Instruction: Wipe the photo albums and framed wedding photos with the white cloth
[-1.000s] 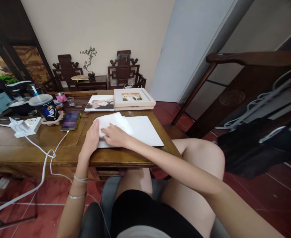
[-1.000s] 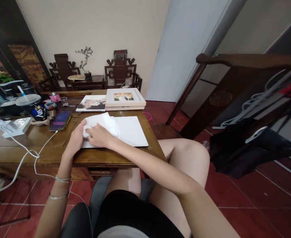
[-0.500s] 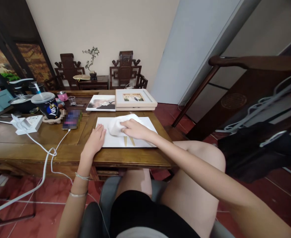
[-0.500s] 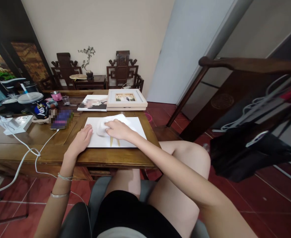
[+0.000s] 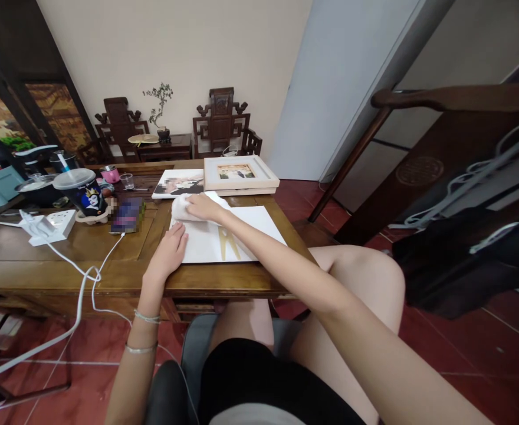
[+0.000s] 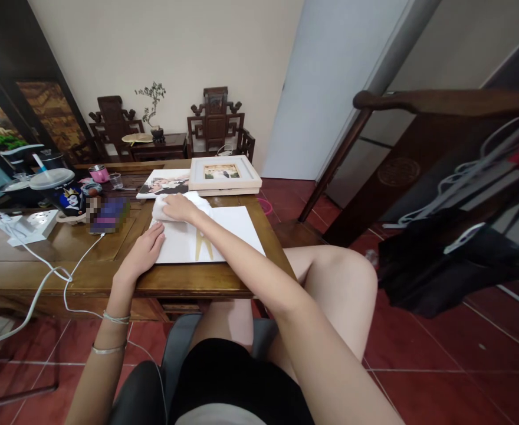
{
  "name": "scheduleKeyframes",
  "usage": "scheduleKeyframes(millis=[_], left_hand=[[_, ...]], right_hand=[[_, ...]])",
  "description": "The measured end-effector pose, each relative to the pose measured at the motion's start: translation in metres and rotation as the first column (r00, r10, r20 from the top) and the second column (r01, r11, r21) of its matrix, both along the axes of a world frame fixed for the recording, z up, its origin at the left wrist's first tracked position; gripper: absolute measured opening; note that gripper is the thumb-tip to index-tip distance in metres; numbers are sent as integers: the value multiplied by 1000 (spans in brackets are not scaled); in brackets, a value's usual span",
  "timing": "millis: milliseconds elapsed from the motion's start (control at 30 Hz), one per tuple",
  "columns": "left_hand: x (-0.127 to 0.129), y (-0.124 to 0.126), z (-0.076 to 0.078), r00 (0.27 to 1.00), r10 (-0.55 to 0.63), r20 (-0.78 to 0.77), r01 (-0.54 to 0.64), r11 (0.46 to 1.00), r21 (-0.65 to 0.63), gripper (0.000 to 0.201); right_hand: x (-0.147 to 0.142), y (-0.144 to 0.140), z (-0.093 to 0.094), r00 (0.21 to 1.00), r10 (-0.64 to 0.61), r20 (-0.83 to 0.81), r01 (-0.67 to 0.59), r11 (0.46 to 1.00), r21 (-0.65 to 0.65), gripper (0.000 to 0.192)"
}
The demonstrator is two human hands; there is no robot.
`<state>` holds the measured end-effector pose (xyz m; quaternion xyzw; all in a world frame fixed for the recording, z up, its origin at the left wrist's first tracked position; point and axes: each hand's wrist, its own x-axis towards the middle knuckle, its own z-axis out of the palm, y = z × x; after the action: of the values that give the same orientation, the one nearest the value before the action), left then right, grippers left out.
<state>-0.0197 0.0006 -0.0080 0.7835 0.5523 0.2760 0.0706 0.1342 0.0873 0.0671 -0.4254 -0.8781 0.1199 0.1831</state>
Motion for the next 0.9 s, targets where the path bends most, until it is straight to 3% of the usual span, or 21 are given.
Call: scheduleKeyframes(millis=[233,433,600,700,800,900], left_hand=[[0,0,-2,1000,-1,-3,1,1000,5,43],[-1,0,-1,1000,2,1,-2,1000,-10,43],[-1,1,-3,1000,-3,-7,4,1000,3,40],[-1,2,-3,1000,2,-15,-1,1000,7,41],[-1,2,-3,1000,6,-18,-5,1000,4,41],[-1,1,-2,1000,-3,-18,4,1000,8,40]], right_hand=[[93,2,-1,979,-203,11,203,978,-53,23],[157,-37,-21,958,-286,22,286,958,-6,18],[179,-96,-19,987,-134,84,140,987,-81,20],[184,-115,-13,993,-82,90,94,985,-147,20],[182,-108,-14,997,-57,59,66,984,-166,21],[172,-80,-19,995,-93,21,95,988,-120,18]])
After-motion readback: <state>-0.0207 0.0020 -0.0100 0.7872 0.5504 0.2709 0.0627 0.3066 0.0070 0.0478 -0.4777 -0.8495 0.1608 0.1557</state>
